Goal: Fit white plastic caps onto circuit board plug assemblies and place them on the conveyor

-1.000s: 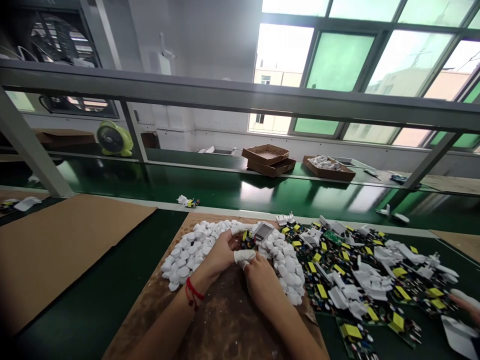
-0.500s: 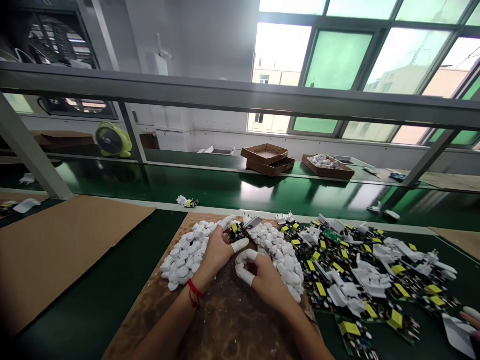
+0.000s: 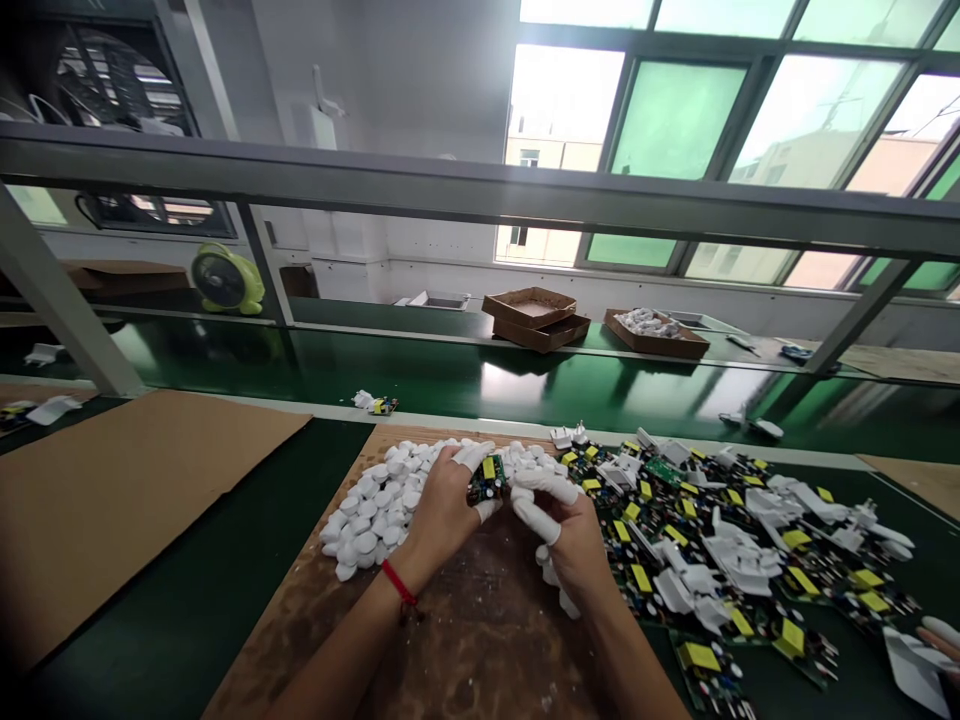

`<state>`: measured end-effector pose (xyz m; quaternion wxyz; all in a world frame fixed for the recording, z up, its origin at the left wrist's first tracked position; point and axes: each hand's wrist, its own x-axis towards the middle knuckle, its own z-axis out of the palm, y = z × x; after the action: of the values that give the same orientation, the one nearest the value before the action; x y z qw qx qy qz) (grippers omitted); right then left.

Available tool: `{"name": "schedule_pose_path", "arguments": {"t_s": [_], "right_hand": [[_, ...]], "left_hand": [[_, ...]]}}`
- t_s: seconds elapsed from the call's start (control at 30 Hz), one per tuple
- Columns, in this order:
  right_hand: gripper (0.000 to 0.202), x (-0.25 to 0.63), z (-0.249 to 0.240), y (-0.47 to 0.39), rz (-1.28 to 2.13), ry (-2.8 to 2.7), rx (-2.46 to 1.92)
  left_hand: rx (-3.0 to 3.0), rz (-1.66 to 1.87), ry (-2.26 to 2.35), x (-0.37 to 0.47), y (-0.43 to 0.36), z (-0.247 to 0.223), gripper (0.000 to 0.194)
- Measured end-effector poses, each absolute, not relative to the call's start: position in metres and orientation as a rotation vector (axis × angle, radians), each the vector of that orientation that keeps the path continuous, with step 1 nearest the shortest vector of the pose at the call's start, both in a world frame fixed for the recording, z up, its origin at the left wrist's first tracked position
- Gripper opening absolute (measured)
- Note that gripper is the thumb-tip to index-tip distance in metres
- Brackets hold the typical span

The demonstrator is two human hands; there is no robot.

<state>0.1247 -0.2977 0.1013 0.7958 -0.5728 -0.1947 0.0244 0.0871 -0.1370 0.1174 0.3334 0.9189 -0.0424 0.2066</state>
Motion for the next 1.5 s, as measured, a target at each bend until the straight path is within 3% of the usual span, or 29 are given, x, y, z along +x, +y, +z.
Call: {"name": "schedule_pose_path", "arguments": {"t_s": [0.13, 0.23, 0.53, 0.83, 1.07, 1.37, 1.5], "right_hand": [[0.035, 0.128, 0.103, -0.295, -0.009, -0.296, -1.166], [0.035, 0.129, 0.103, -0.294, -0.025, -0.292, -1.161], [0.037, 0.127, 0.110, -0.298, -0.145, -0.190, -1.073], [0.031, 0.120, 0.118, -0.300, 0.190, -0.216, -1.033], [0.024, 0.118, 0.118, -0.301, 0.215, -0.318, -1.110], [0.038, 0.110, 0.115, -0.304, 0.337, -0.408, -1.150], [0.030, 0.109, 0.111, -0.305, 0.267, -0.426, -1.221]], "left_hand": [[2.266, 0.600, -0.231, 0.086, -0.138, 0.119, 0.056], [2.135, 0.611, -0.264, 0.086, -0.138, 0.123, 0.058], [1.897, 0.318, -0.234, 0.083, -0.137, 0.128, 0.074], [1.432, -0.036, -0.421, 0.082, -0.133, 0.135, 0.087], [1.343, -0.112, -0.421, 0.082, -0.128, 0.135, 0.104], [1.247, -0.189, -0.493, 0.081, -0.127, 0.136, 0.098], [1.189, -0.189, -0.488, 0.083, -0.126, 0.132, 0.100]]}}
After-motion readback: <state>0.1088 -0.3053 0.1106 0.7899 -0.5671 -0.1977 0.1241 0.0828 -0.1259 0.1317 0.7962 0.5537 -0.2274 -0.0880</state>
